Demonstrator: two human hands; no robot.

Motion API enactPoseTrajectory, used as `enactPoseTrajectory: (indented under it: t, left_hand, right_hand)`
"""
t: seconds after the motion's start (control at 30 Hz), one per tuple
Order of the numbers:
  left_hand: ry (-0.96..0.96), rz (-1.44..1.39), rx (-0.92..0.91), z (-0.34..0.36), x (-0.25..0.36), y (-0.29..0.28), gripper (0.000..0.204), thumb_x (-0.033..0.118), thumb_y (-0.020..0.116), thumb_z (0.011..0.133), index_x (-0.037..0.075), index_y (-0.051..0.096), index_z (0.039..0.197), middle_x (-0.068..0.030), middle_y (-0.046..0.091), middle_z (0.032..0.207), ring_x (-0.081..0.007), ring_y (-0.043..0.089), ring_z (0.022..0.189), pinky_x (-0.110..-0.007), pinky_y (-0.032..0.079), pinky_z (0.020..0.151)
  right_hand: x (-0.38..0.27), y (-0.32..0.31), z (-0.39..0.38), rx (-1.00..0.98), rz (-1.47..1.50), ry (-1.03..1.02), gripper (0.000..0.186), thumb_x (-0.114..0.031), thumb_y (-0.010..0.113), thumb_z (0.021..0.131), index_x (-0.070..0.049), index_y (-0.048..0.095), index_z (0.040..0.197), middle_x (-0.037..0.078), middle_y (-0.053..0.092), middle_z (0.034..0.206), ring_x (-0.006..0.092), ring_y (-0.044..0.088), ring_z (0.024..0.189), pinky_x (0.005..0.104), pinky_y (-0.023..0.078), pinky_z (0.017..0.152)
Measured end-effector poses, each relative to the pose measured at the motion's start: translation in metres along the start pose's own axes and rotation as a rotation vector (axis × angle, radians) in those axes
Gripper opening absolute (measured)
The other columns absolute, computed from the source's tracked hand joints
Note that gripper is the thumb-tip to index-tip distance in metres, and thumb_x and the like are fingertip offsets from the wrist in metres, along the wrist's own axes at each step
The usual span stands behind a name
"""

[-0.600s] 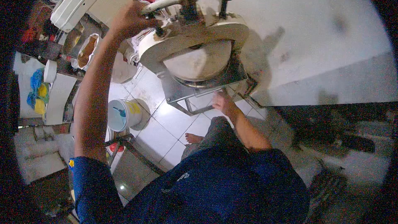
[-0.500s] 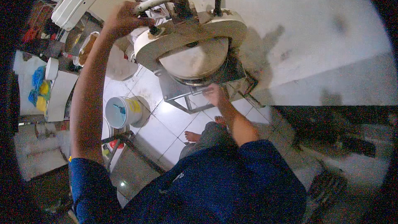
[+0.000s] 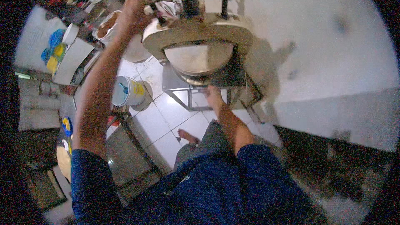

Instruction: The person uses a mechanical dough divider to cut pieces of dough, then flattens a large portion of dough in a round pan by hand and begins rolling the cut pieces into small balls, placing them into a tray.

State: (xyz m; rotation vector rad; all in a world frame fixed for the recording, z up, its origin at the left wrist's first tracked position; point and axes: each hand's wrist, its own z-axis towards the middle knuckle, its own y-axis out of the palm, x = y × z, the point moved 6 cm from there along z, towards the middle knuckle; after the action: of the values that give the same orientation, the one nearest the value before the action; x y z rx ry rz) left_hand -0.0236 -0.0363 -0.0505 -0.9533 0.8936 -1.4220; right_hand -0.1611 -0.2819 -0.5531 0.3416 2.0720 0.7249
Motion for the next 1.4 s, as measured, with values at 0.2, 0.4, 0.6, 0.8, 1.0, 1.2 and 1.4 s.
enactPoseTrajectory:
  t: [0.2,0.4,0.6,0.8,1.0,1.2,1.4]
  left_hand:
    - [0.018,-0.212,-0.035,-0.272,0.024,0.026,0.121,0.031,0.094,0.065,0.019,0.026,0.164,-0.0326,0.009,0.168,-0.0519,0.017,0.154,-0.064,0.023,0.121]
    - [-0.832,0.352,-0.109,-0.778,-0.024,-0.065,0.113,0.058,0.073,0.086,0.010,0.011,0.167,-0.0270,0.010,0.171,-0.0494,0.005,0.157,-0.061,0.016,0.123]
    - [-1.796,0.526,-0.627,-1.039,0.169,-0.240,0.116,0.070,0.070,0.084,0.014,0.011,0.167,-0.0313,0.013,0.168,-0.0500,0.018,0.154,-0.066,0.025,0.118]
    - [-1.699,0.750,-0.538,-0.939,0.224,-0.298,0.113,0.066,0.074,0.083,0.016,0.016,0.166,-0.0221,0.018,0.170,-0.0438,0.024,0.154,-0.074,0.023,0.114]
    - [-1.488,0.337,-0.352,-0.724,0.235,-0.098,0.117,0.082,0.061,0.081,0.009,0.020,0.163,-0.0218,0.017,0.170,-0.0423,0.024,0.154,-0.071,0.013,0.120]
    - [-1.823,0.383,0.092,-0.735,0.291,0.034,0.095,0.073,0.038,0.099,0.008,0.017,0.165,-0.0207,0.011,0.172,-0.0423,0.017,0.156,-0.061,0.007,0.126]
    - [-1.725,0.459,0.094,-0.634,0.402,0.004,0.081,0.061,0.034,0.105,0.007,0.022,0.164,-0.0206,0.013,0.171,-0.0434,0.021,0.155,-0.058,0.008,0.127]
  right_hand:
    - [0.010,-0.079,-0.071,0.181,0.477,0.167,0.036,0.010,0.060,0.072,-0.006,0.063,0.104,0.005,0.062,0.097,0.0200,0.060,0.084,0.0290,0.052,0.069]
    - [-0.046,-0.122,-0.264,0.321,0.235,0.282,0.040,0.001,0.061,0.080,-0.009,0.061,0.118,0.002,0.062,0.097,0.0168,0.053,0.077,0.0322,0.046,0.062]
    - [-0.192,-0.085,-0.388,0.183,-0.091,0.558,0.049,-0.006,0.065,0.082,-0.006,0.059,0.130,0.001,0.066,0.106,0.0092,0.056,0.078,0.0239,0.048,0.065]
    - [-0.231,-0.009,-0.387,-0.312,-0.251,0.843,0.070,-0.007,0.065,0.083,-0.005,0.043,0.149,0.004,0.064,0.121,0.0074,0.057,0.077,0.0205,0.051,0.061]
    - [-0.275,-0.043,-0.300,-0.451,-0.199,0.786,0.035,-0.017,0.067,0.093,0.000,0.060,0.122,0.002,0.064,0.091,0.0107,0.058,0.065,0.0198,0.053,0.055]
    - [-0.243,-0.040,-0.173,-0.835,-0.242,0.866,0.028,-0.007,0.064,0.083,-0.003,0.060,0.111,0.002,0.061,0.089,0.0110,0.055,0.067,0.0190,0.049,0.060]
    - [-0.292,-0.028,-0.164,-0.843,-0.467,0.872,0.016,-0.009,0.058,0.088,0.000,0.063,0.100,0.006,0.065,0.086,0.0160,0.055,0.057,0.0257,0.052,0.054]
